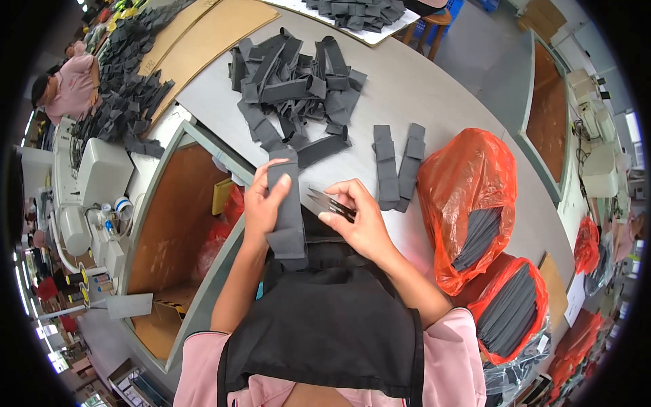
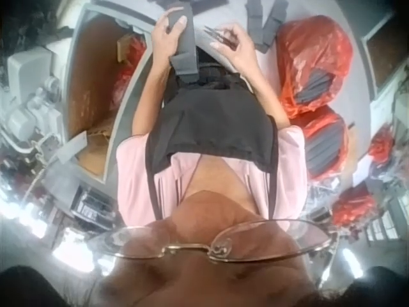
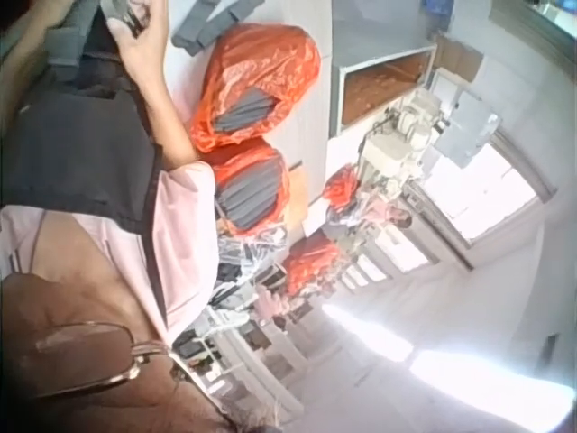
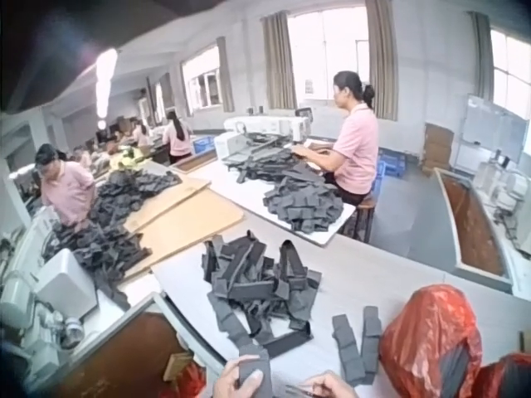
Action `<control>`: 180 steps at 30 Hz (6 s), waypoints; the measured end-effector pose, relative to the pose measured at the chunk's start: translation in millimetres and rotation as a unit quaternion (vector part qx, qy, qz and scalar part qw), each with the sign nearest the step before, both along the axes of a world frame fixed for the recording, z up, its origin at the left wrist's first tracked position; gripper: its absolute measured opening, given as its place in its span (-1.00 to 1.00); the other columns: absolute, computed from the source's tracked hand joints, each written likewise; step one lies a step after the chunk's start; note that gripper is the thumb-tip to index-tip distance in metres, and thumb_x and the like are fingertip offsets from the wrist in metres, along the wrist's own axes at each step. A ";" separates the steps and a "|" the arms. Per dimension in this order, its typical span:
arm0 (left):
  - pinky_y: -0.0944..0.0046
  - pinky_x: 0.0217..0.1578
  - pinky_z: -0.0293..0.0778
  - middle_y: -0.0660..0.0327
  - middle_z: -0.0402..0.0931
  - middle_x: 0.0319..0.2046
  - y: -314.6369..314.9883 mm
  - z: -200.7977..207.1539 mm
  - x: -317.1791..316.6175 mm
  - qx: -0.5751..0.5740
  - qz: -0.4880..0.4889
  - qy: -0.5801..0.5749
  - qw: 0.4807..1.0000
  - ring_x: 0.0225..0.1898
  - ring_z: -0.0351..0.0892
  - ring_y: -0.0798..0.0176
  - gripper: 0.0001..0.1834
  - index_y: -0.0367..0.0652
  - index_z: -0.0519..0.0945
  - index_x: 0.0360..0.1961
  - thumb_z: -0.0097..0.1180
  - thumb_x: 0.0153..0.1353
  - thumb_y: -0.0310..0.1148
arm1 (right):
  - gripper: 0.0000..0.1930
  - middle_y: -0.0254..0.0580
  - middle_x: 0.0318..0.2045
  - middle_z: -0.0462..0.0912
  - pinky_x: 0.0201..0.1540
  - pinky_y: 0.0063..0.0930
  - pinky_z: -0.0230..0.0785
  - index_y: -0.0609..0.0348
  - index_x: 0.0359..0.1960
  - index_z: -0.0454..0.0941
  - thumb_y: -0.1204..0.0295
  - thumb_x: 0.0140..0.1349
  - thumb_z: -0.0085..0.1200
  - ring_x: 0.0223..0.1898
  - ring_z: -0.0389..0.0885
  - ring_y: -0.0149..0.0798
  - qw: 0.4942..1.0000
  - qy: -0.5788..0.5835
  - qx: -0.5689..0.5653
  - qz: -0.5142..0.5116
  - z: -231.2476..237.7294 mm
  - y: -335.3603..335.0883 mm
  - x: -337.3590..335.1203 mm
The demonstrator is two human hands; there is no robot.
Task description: Trim and organize small gray flexible industrial components using a small pair of snips.
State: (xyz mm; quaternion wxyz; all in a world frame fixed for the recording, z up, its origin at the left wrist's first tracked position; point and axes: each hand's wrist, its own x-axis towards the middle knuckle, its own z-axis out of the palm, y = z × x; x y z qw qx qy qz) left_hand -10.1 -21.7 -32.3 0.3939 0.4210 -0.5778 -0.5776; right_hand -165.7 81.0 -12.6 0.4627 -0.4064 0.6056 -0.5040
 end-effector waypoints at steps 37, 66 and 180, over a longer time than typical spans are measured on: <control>0.42 -0.19 0.29 0.12 0.18 0.20 20.8 -4.4 11.3 0.018 -0.148 0.049 0.988 -0.12 0.34 0.38 -0.68 -0.23 0.48 -0.28 0.20 0.07 -0.22 | -0.74 -0.46 -0.65 0.29 -0.55 -0.63 0.03 0.28 -0.54 0.39 0.36 0.19 0.10 -0.56 0.15 -0.60 0.989 -0.125 0.073 -0.019 -12.1 -27.0 17.9; 0.53 -0.49 0.23 0.41 0.41 -0.56 37.9 2.4 0.5 0.122 0.004 0.028 0.992 -0.51 0.25 0.60 -0.87 -0.29 0.45 -0.47 0.13 0.13 -0.48 | -0.75 -0.22 -0.53 0.47 -0.57 -0.51 0.29 0.22 -0.32 0.56 0.61 -0.11 0.23 -0.58 0.46 -0.29 0.904 0.351 -0.235 -0.069 -0.3 -9.1 5.8; 0.48 -0.57 0.22 0.44 0.39 -0.65 22.6 5.5 7.9 0.185 -0.015 0.005 0.983 -0.56 0.23 0.60 -0.71 -0.30 0.57 -0.46 0.11 0.20 -0.24 | -0.79 -0.25 -0.58 0.53 -0.54 -0.47 0.33 0.21 -0.36 0.41 0.45 0.05 0.20 -0.58 0.54 -0.32 0.962 0.207 -0.115 0.136 4.1 -1.8 11.3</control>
